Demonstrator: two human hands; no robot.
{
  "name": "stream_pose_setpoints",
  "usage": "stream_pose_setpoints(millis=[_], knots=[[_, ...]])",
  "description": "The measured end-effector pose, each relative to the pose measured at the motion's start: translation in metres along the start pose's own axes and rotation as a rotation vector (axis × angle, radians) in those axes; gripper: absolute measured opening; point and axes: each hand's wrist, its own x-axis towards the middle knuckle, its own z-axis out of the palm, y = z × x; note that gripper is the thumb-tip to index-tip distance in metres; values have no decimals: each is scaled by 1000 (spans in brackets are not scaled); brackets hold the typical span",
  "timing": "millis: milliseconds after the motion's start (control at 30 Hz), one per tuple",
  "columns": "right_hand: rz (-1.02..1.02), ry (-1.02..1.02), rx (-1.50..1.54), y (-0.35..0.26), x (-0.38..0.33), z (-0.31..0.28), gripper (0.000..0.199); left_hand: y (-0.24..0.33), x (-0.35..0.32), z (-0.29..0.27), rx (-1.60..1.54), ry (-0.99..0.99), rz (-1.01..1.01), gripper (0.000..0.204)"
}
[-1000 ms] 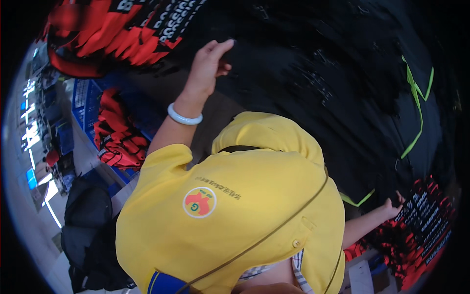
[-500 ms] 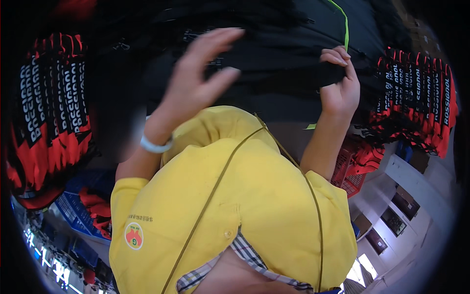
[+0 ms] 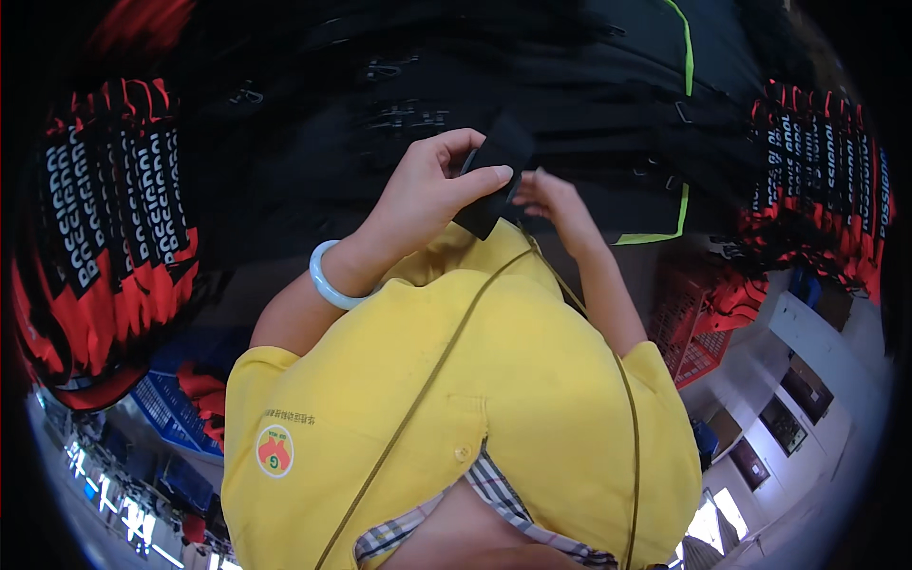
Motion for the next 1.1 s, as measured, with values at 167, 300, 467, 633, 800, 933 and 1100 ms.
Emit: stream_pose_setpoints(millis=[167,300,467,633,800,933,1100], knots=[[126,-42,-238,74,6,-16,39,-8,-6,-3,25,55,17,16],[349,162,-597,109,4,-29,46,-20,-4,-8,-3,59,51,17],[214,-5,-343,116,-24,-50,32,-17,-10,-4,-204,0,-17,19],[-123,209,-321,67,-46,-76,24,-21,-12,-3,-29,28,57,20],[-535,353,-72,-51,-76,9,17,-24,-12,2,82,39,25,23],[-707,216,-213,-76,-58,46,18,-33,-12,9,71,73,90,21],[-719,253,-362,-67,-45,47,16,-32,-15,10,270,96,65,23]])
